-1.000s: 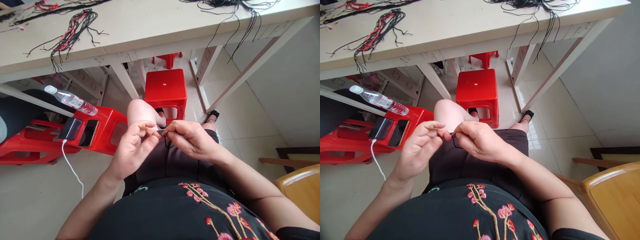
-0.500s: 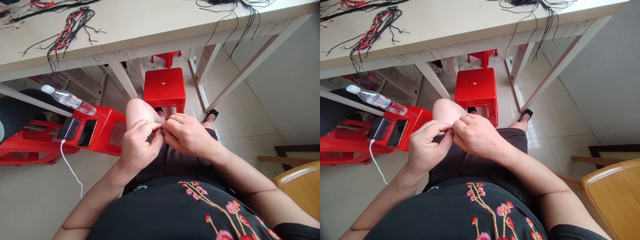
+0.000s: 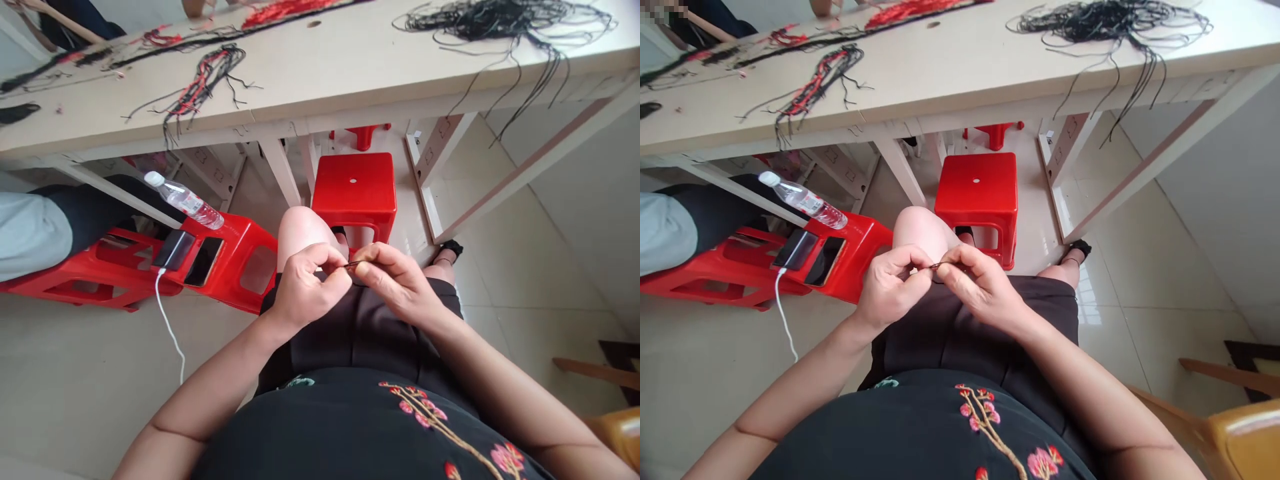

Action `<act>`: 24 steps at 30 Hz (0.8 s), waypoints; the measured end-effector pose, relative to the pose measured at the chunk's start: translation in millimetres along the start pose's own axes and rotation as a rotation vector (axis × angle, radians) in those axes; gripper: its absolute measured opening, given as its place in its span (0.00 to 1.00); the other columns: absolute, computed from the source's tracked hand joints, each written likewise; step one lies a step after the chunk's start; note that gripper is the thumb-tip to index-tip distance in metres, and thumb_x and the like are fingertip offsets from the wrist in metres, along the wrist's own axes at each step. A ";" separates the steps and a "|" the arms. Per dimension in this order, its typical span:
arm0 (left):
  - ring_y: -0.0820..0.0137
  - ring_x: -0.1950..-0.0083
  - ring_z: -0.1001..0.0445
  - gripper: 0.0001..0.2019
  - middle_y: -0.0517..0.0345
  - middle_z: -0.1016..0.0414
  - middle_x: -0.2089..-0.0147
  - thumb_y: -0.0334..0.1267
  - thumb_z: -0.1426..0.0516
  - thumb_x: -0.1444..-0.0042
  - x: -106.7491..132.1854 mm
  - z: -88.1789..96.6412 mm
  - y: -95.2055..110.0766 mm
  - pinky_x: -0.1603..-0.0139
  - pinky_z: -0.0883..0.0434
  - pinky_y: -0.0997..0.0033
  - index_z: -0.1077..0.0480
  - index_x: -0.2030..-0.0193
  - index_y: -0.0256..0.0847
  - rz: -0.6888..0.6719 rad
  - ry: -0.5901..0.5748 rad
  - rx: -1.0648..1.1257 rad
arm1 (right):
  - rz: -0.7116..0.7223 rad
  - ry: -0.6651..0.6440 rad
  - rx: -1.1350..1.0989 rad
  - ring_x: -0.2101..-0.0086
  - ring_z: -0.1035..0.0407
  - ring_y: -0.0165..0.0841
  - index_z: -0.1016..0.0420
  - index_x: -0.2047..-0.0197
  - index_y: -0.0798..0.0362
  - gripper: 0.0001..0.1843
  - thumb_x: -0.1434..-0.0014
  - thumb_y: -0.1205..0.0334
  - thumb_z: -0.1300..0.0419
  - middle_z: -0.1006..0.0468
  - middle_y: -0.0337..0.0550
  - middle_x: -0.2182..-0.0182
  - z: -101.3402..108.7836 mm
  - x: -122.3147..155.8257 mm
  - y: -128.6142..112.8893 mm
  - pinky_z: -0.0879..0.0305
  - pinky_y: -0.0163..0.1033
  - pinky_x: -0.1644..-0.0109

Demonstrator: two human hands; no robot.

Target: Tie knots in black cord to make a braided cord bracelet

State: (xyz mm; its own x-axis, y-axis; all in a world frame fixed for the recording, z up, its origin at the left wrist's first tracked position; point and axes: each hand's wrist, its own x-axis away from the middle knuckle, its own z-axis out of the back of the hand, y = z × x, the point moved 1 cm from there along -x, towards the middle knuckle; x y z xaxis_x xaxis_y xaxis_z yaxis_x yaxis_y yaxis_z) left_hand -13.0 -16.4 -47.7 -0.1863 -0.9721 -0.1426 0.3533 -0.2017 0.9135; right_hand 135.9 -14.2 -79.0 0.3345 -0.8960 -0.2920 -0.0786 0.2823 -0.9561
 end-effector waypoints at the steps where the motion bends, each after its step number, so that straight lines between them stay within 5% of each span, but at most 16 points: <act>1: 0.74 0.72 0.34 0.04 0.61 0.31 0.75 0.28 0.44 0.54 -2.6 2.3 -2.4 0.70 0.36 0.73 0.33 0.76 0.39 0.052 0.034 0.090 | -0.060 -0.012 -0.111 0.70 0.35 0.27 0.35 0.62 0.53 0.06 0.43 0.62 0.43 0.29 0.40 0.69 -2.7 -0.9 2.7 0.36 0.33 0.67; 8: 0.76 0.71 0.33 0.04 0.59 0.31 0.72 0.34 0.40 0.54 -19.1 10.1 -7.7 0.73 0.38 0.78 0.30 0.74 0.35 0.473 0.027 0.827 | -0.207 0.012 -0.225 0.78 0.42 0.23 0.34 0.70 0.54 0.14 0.43 0.52 0.41 0.36 0.35 0.79 -13.2 -16.4 3.6 0.45 0.30 0.78; 19: 0.78 0.72 0.33 0.07 0.61 0.33 0.75 0.30 0.42 0.47 -20.3 4.8 -4.1 0.71 0.34 0.79 0.33 0.76 0.36 0.346 0.145 1.089 | -0.142 0.063 -0.197 0.72 0.39 0.27 0.32 0.71 0.55 0.16 0.46 0.49 0.40 0.31 0.38 0.74 -15.1 -19.6 1.9 0.41 0.34 0.67; 24: 0.78 0.71 0.32 0.06 0.61 0.31 0.74 0.31 0.42 0.47 -18.6 -0.5 -13.3 0.67 0.33 0.77 0.32 0.74 0.37 0.409 0.128 1.103 | -0.294 0.066 -0.362 0.81 0.52 0.22 0.33 0.72 0.54 0.16 0.47 0.49 0.39 0.42 0.31 0.82 -10.3 -10.3 11.0 0.55 0.31 0.79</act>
State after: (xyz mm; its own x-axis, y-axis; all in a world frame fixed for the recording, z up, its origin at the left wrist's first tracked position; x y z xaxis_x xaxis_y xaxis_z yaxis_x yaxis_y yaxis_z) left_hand -13.8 4.2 -57.4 -0.1281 -0.9579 0.2569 -0.6286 0.2788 0.7260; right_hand 121.9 -5.4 -86.8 0.3322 -0.9432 0.0025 -0.3155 -0.1137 -0.9421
